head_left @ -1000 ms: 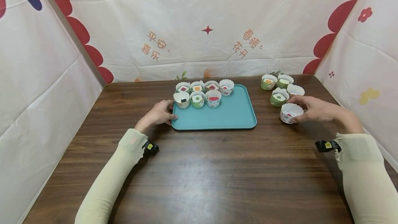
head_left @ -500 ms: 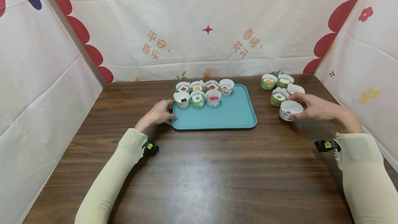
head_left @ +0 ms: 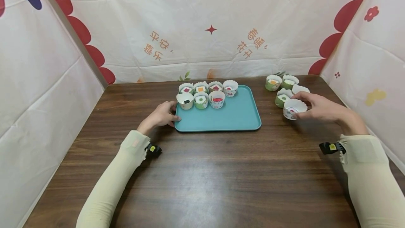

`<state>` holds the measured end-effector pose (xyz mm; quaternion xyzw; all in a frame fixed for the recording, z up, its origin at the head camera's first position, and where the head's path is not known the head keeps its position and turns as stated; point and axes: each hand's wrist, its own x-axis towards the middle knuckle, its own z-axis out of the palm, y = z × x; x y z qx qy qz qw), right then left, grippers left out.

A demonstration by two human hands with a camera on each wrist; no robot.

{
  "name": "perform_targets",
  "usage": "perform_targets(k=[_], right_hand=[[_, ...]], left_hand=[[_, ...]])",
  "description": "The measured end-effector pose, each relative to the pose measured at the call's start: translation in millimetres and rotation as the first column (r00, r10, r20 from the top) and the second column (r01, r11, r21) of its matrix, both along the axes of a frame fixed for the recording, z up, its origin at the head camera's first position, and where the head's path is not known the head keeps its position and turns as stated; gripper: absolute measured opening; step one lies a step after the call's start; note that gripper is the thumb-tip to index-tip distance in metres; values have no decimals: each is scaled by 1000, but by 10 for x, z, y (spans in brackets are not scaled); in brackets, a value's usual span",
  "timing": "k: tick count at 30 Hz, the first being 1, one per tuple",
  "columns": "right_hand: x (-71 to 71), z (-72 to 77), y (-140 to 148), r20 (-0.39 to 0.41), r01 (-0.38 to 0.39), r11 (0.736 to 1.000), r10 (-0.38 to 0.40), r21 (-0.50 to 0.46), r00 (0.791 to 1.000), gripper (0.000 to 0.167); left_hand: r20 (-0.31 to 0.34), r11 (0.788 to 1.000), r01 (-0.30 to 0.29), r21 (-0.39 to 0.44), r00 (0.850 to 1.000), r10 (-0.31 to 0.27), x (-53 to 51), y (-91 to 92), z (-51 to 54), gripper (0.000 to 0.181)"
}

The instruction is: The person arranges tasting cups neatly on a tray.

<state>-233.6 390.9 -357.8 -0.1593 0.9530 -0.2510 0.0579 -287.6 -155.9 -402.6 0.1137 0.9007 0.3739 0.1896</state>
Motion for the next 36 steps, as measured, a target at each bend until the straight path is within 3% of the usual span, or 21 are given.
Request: perform_targets(k=[12, 25, 36], right_hand=[[-47, 15, -121, -42, 57, 998, -56, 19, 998, 53], [-98, -28, -310, -41, 3, 999, -5, -52, 999, 50], [-211, 25, -563, -35, 29, 999, -30, -24, 999, 56]], left_hand=[[13, 1000, -19, 3, 1000, 19, 7, -1, 10, 77], [13, 1000, -11, 10, 1000, 11, 11, 13, 11, 78], [14, 1000, -16, 5, 1000, 16, 14, 5, 15, 78]])
